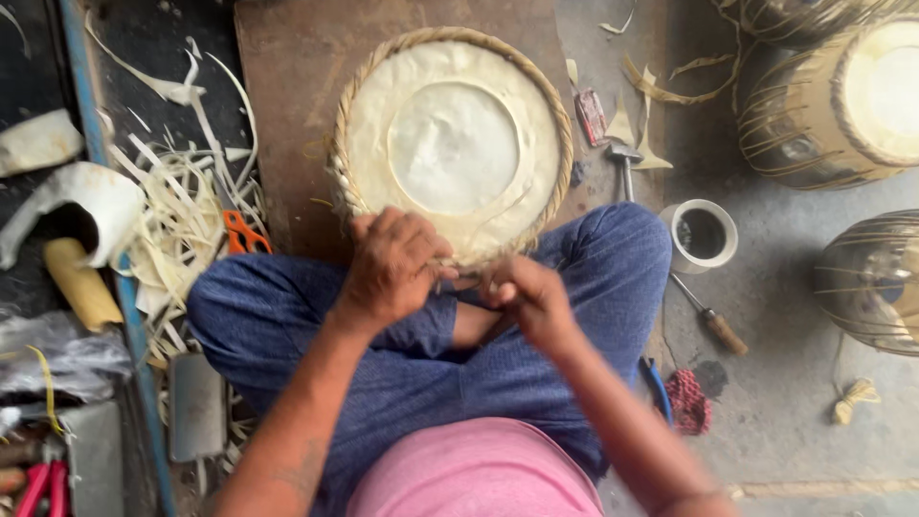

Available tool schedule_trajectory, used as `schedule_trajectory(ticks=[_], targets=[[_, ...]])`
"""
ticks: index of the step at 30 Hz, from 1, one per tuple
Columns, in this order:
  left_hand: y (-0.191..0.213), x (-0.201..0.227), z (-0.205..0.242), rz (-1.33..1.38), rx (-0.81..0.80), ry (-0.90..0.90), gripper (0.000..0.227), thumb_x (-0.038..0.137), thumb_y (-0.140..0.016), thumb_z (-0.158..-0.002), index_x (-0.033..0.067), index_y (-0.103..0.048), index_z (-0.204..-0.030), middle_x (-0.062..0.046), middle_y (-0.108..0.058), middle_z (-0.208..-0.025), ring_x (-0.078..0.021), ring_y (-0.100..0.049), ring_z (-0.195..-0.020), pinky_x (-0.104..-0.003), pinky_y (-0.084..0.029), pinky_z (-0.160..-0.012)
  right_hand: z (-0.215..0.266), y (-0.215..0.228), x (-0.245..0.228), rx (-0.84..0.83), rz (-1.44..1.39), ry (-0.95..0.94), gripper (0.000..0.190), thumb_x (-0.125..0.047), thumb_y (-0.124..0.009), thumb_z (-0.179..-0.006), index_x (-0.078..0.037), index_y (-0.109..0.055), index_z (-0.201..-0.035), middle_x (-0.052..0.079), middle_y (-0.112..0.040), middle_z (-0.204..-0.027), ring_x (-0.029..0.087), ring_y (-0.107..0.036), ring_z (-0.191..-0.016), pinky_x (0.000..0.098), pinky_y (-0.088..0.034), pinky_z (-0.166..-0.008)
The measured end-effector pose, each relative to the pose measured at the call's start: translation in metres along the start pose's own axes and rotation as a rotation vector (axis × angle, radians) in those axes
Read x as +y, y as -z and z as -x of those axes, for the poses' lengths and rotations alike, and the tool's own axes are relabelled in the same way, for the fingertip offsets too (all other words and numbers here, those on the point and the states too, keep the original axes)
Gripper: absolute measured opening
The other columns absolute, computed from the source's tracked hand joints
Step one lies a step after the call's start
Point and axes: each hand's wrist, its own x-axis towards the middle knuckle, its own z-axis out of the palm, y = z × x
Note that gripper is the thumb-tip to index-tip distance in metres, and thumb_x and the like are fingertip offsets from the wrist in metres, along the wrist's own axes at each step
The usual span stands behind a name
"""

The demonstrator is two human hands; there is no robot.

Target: The person repairs a drum by using a tool to weave and tighten strips around the drum head while sitting on the floor.

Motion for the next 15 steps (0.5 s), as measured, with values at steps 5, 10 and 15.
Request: schedule_trajectory(ticks=[5,10,15], targets=[[0.003,0.002,-0.012,-0.026,-0.025,0.034,0.025,0.032,-0.083,-0.08,0.0201,-0.067,-0.095,0.001,-0.063,-0.093,-0.0213,-0.058,-0.096,-0.039,-0.033,-0.092,0.008,-0.014,-0.001,-0.031,0.153,0.229,0.017,-0.018,-0.065,-0.102,-0.003,-0.06,-0.096,0.008,-0.066,-0.108,0.025,-0.068,-0.098,0.0345,-0.055,-0.086],[0.029,-0.004,-0.018,0.303,-0.032,0.101,0.038,0.037,-0.083,-0.082,0.0153,-0.067,-0.109,0.003,-0.067,-0.095,-0.0156,-0.064,-0.096,-0.035,-0.036,-0.096,0.02,0.007,0.014,-0.279,0.895,0.156,0.029,-0.038,-0.076,-0.084,-0.01,-0.069,-0.083,0.007,-0.063,-0.093,0.028,-0.057,-0.095,0.0431,-0.045,-0.083],[0.024,0.003,-0.016,0.307,0.015,0.142,0.033,0.037,-0.081,-0.087,0.015,-0.068,-0.108,0.003,-0.068,-0.092,-0.0154,-0.066,-0.091,-0.034,-0.038,-0.095,0.04,-0.005,0.052,-0.553,1.127,-0.167,0.041,-0.035,-0.078,-0.072,-0.015,-0.073,-0.107,0.005,-0.062,-0.109,0.03,-0.049,-0.106,0.0491,-0.037,-0.078]])
